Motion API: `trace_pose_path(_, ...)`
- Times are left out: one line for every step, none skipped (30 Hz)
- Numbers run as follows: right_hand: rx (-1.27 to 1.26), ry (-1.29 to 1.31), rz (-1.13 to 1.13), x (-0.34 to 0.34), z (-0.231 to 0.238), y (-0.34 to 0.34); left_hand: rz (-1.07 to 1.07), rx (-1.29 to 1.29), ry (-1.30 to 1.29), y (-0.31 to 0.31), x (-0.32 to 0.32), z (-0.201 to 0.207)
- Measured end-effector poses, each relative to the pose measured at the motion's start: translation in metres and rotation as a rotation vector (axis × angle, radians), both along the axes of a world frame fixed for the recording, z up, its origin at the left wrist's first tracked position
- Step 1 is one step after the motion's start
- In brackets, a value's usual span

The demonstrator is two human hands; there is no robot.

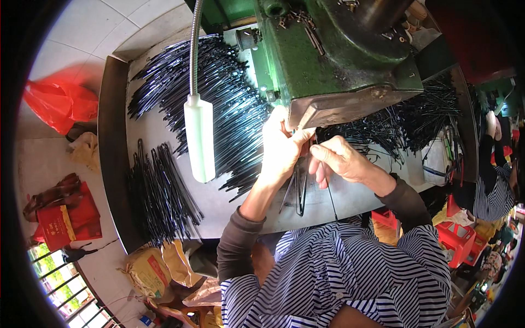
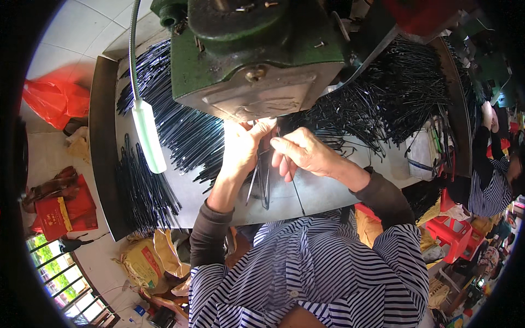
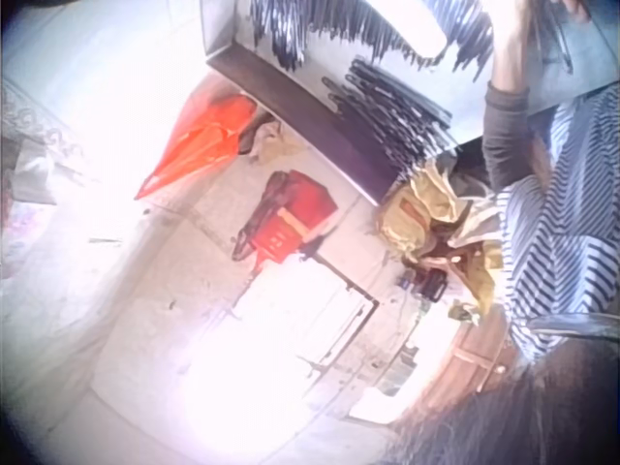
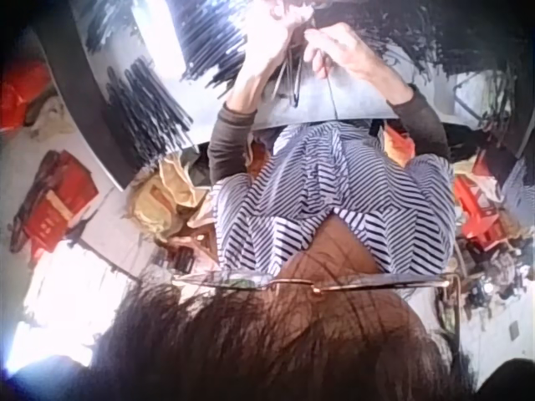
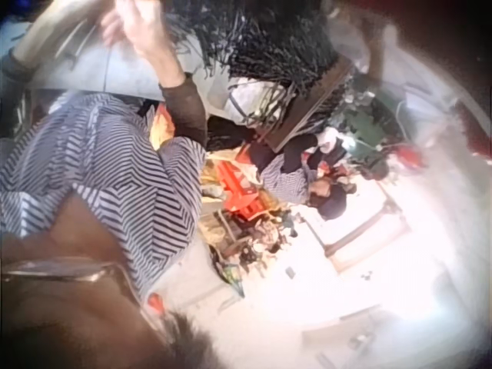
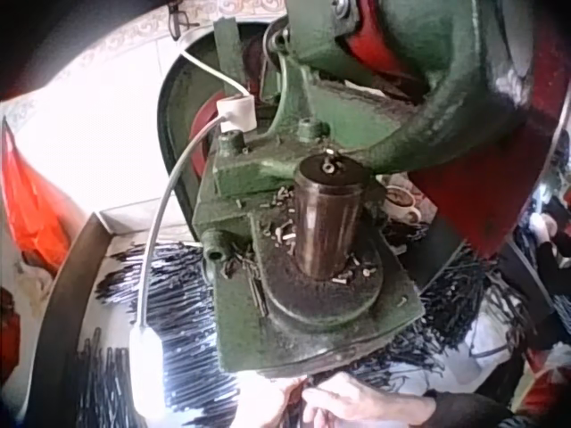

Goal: The person feeds long metal wires into an industrial machine by hand for processing.

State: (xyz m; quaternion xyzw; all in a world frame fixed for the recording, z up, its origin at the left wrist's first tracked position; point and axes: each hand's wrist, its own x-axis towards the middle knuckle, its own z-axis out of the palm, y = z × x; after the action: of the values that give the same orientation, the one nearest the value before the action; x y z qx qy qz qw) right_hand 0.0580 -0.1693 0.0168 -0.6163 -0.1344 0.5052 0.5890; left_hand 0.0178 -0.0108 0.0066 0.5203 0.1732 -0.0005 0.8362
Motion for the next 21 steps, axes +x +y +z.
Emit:
trace_pose_path(-0.002,-0.008,-0.011,0.002,0.001,0.001,0.030,0.026,-0.051,0.000,0.003,-0.003)
trace_pose_path(-0.008,-0.029,-0.008,0.004,0.005,0.004,0.060,0.052,-0.102,0.001,0.005,-0.003)
trace_pose_path(-0.008,-0.029,-0.007,0.006,0.005,0.005,0.061,0.053,-0.102,0.001,0.006,-0.003)
trace_pose_path(-0.011,-0.030,-0.003,0.008,0.006,0.005,0.064,0.077,-0.100,0.002,0.007,0.001)
trace_pose_path(-0.015,-0.030,0.000,0.009,0.006,0.006,0.067,0.102,-0.098,0.002,0.009,0.003)
trace_pose_path(-0.014,-0.031,0.001,0.010,0.007,0.006,0.068,0.103,-0.099,0.001,0.010,0.005)
trace_pose_path(-0.025,-0.034,-0.010,0.010,0.006,0.005,0.082,0.071,-0.092,-0.001,0.011,0.005)
trace_pose_path(-0.036,-0.036,-0.021,0.011,0.006,0.004,0.096,0.041,-0.084,-0.003,0.012,0.006)
trace_pose_path(-0.036,-0.037,-0.023,0.012,0.004,0.004,0.093,0.040,-0.085,-0.004,0.014,0.005)
trace_pose_path(-0.014,-0.008,-0.047,0.012,0.000,0.005,0.109,0.064,-0.072,-0.004,0.013,0.003)
trace_pose_path(0.009,0.020,-0.072,0.011,-0.002,0.005,0.123,0.088,-0.060,-0.005,0.012,0.002)
trace_pose_path(0.012,0.020,-0.074,0.010,0.000,0.004,0.120,0.091,-0.061,-0.005,0.011,0.004)
trace_pose_path(0.017,0.091,-0.061,0.010,0.004,0.003,0.113,0.103,-0.064,-0.005,0.011,0.006)
trace_pose_path(0.023,0.160,-0.047,0.010,0.006,0.001,0.105,0.116,-0.069,-0.005,0.011,0.007)
trace_pose_path(0.029,0.153,-0.052,0.008,0.006,0.000,0.100,0.121,-0.077,-0.005,0.010,0.008)
trace_pose_path(0.032,0.180,-0.065,0.004,0.005,0.001,0.071,0.156,-0.065,-0.002,0.006,0.007)
trace_pose_path(0.038,0.198,-0.077,0.002,0.005,0.003,0.045,0.192,-0.062,0.001,0.004,0.005)
trace_pose_path(0.042,0.201,-0.088,-0.003,0.005,0.004,0.036,0.568,-0.210,0.005,-0.002,-0.026)
trace_pose_path(0.064,0.206,-0.106,-0.003,0.000,0.002,0.046,0.381,-0.161,0.000,0.002,-0.011)
trace_pose_path(0.088,0.198,-0.120,-0.006,-0.002,0.001,0.038,0.421,-0.157,-0.001,0.002,-0.010)
trace_pose_path(0.110,0.192,-0.134,-0.007,-0.005,0.000,0.030,0.459,-0.152,-0.001,0.003,-0.009)
